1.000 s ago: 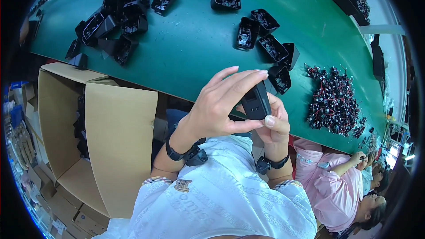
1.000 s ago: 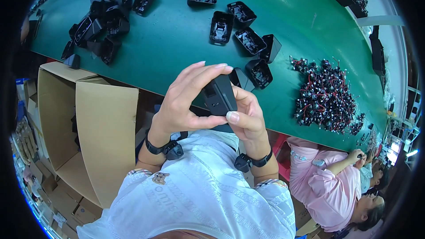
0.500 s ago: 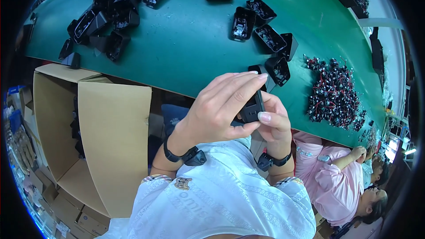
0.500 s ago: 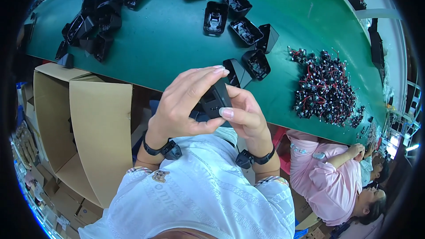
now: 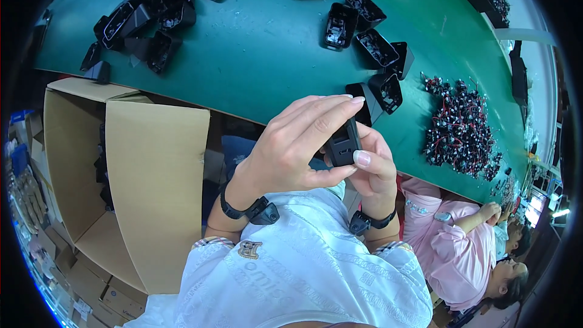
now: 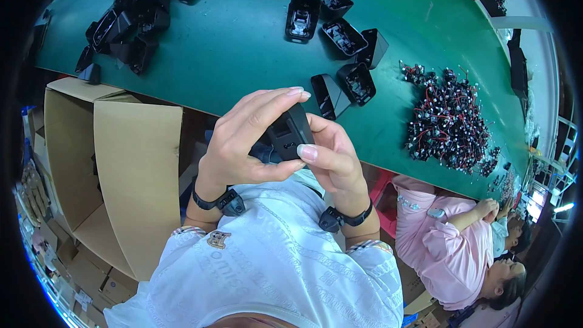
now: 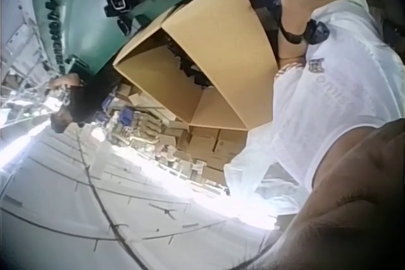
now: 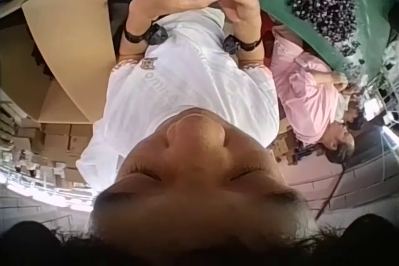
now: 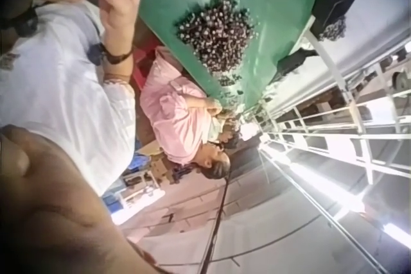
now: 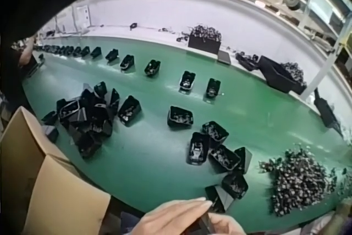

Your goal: The person takes black plastic housings from a box and places them on a table. They pick up a housing and a wire, insert the wire into the housing by hand, and then set the assembled unit onto the table.

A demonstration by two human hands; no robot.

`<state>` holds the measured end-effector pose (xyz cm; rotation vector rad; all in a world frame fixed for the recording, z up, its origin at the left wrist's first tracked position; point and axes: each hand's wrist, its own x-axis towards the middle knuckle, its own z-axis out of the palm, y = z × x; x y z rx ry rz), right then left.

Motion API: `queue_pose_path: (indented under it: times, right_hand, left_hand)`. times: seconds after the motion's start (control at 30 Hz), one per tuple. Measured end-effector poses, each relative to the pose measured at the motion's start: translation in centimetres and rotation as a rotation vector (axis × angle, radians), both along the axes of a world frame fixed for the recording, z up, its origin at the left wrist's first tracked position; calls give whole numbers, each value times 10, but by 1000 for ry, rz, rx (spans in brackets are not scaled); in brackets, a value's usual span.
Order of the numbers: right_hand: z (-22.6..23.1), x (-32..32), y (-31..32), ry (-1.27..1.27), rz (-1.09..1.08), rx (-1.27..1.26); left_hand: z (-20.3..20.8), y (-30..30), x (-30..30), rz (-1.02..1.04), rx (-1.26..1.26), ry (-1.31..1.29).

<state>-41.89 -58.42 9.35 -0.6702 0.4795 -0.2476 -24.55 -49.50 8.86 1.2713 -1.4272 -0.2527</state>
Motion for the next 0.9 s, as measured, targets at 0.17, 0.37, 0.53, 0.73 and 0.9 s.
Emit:
queue_pose_path:
  times: [0.17,0.37,0.53,0.73,0.9]
  right_hand:
    - [8,0,-1,-46,29,-12]
    - [-2,-4,4,-58,-17,87]
    - [11,-5,-1,27,27,56]
    - [11,-14,-7,70,127,2]
    - [-6,-16,-4,-108,114,59]
  left_hand:
    - [5,1,-5,-46,-8,51]
    - [-1,-4,-1,-38,-47,18]
    - [3,1,6,-60,44,-130]
    - [-1,2,-2,-182,32,40]
    - [9,2,-11,-174,-45,109]
